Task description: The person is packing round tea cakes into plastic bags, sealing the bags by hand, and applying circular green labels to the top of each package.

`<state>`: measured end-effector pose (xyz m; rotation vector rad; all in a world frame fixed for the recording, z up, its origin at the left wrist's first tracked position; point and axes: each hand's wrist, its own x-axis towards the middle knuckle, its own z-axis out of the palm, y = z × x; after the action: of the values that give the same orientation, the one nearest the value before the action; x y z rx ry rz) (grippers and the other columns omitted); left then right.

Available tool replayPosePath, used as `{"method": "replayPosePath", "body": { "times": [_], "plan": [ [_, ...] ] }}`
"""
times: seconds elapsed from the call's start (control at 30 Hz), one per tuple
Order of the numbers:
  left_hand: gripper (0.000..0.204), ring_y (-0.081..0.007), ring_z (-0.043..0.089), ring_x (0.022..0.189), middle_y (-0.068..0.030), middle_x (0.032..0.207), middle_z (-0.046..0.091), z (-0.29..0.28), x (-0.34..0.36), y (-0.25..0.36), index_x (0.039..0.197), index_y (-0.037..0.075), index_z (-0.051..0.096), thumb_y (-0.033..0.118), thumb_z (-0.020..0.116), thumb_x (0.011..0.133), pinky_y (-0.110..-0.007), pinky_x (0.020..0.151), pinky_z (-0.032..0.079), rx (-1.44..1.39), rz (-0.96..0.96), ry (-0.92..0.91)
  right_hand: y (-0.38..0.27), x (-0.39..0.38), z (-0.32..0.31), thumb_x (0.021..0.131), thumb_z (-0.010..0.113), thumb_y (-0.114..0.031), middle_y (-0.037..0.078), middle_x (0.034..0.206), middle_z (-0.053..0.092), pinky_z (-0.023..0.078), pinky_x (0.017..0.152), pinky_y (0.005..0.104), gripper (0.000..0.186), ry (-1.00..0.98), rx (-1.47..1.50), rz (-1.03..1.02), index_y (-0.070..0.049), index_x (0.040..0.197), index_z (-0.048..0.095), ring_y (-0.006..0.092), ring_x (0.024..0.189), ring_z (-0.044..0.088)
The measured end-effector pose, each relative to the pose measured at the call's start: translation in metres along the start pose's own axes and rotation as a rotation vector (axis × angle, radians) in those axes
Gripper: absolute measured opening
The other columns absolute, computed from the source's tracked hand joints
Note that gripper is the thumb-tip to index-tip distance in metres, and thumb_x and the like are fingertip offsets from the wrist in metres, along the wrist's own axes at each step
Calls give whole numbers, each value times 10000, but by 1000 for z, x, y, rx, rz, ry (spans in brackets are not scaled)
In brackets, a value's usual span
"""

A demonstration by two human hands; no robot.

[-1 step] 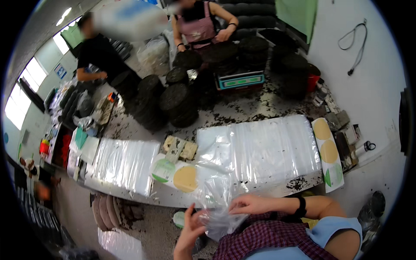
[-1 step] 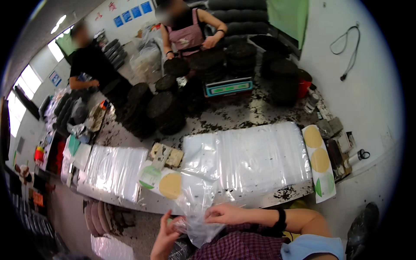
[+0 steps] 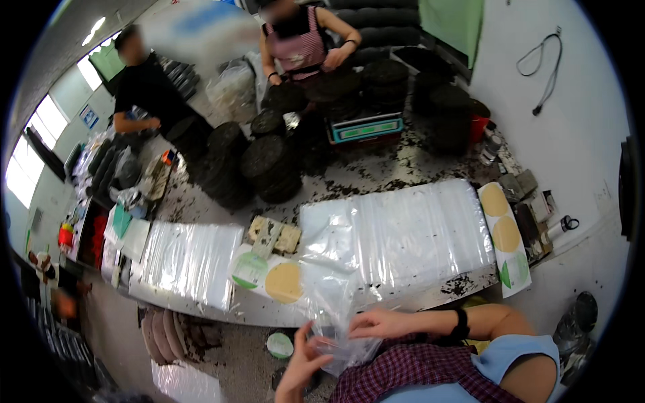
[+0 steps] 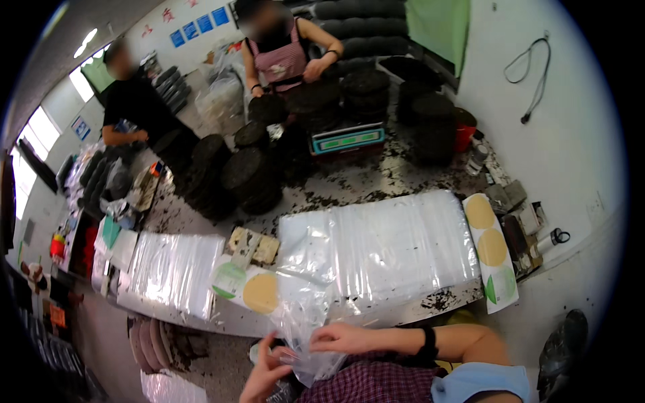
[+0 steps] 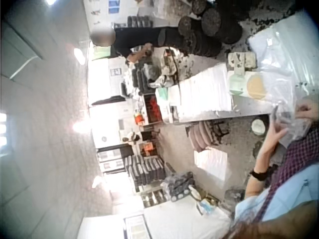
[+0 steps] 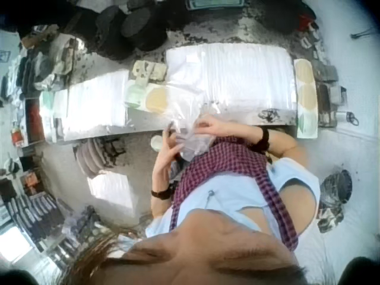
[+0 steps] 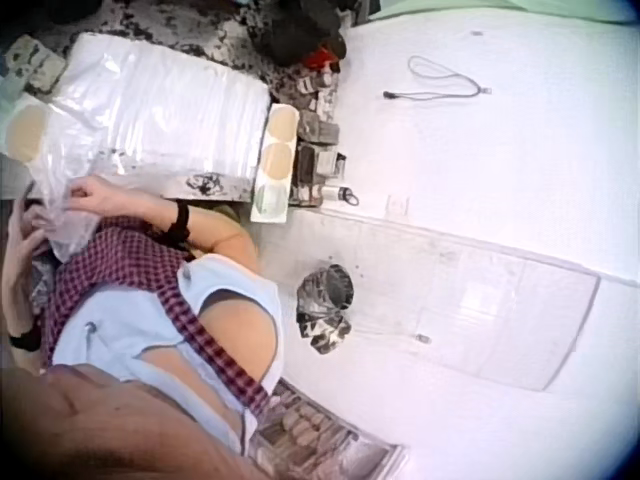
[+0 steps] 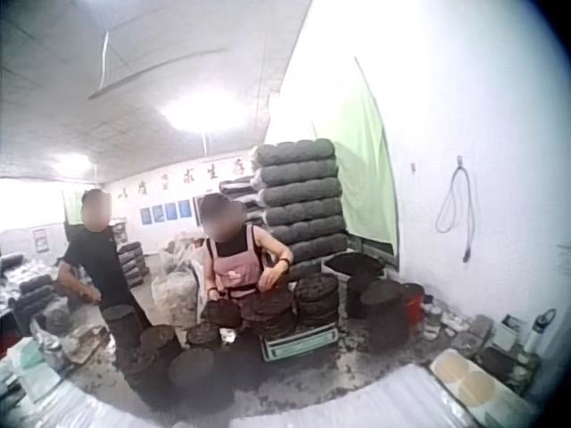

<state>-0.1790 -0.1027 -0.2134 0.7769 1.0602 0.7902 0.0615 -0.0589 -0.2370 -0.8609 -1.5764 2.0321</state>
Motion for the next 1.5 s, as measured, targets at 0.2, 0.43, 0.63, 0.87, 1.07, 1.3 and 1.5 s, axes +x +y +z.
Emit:
{"method": "replayPosePath", "body": {
  "times": [0.2, 0.43, 0.63, 0.87, 1.07, 1.3, 1.5],
  "plan": [
    [194, -86, 534, 748, -6, 828, 555, -4, 62, -20, 1049, 17, 568, 80, 614, 871, -238, 686, 454, -30, 51, 301, -6, -9, -16, 943, 572, -253, -23, 847, 574, 373, 604, 190, 232, -9, 241, 20, -52, 1057, 595, 23, 708, 458],
    [192, -123, 515, 682, -22, 764, 555, -74, 87, 1, 1096, 70, 541, 159, 548, 926, -232, 567, 432, -512, -152, 151, 32, -85, -74, 936, 577, -247, -47, 803, 542, 355, 571, 187, 212, 176, 250, 175, -78, 1063, 597, 25, 655, 448],
    [418, -44, 357, 524, 55, 645, 433, 49, 102, 0, 1291, 89, 478, 162, 591, 895, -206, 454, 265, 236, -467, -349, 81, -109, -154, 947, 548, -200, -48, 556, 333, 233, 433, 242, 167, 1017, 979, 91, -83, 831, 519, 67, 428, 255],
    [488, -79, 412, 558, 30, 682, 473, 67, 160, -34, 1289, 25, 476, 179, 648, 859, -211, 488, 332, 462, -513, -180, 141, -134, -288, 859, 665, -246, 41, 879, 625, 472, 720, 274, 267, 1291, 182, 96, -45, 1022, 598, 132, 816, 578],
    [264, -48, 335, 494, 77, 608, 397, 131, 189, -12, 1097, 64, 598, 234, 617, 897, -204, 433, 255, 414, -547, -39, 151, -151, -404, 862, 647, -189, 78, 870, 646, 485, 717, 278, 225, 1318, -164, 91, -21, 1007, 608, 148, 791, 599],
    [208, -35, 293, 470, 98, 573, 337, 157, 217, -16, 941, 77, 606, 273, 539, 949, -203, 410, 213, 182, -441, 33, 190, -110, -391, 894, 612, -297, 85, 907, 659, 496, 760, 315, 297, 836, -340, 359, -51, 1059, 601, 194, 821, 625],
    [269, -60, 324, 532, 70, 597, 361, 159, 224, -25, 853, 77, 607, 289, 486, 965, -230, 488, 263, 87, -425, 113, 217, -131, -325, 869, 614, -350, 135, 977, 669, 503, 794, 353, 376, 577, -432, 449, -57, 1104, 605, 270, 911, 644]
  ]
}}
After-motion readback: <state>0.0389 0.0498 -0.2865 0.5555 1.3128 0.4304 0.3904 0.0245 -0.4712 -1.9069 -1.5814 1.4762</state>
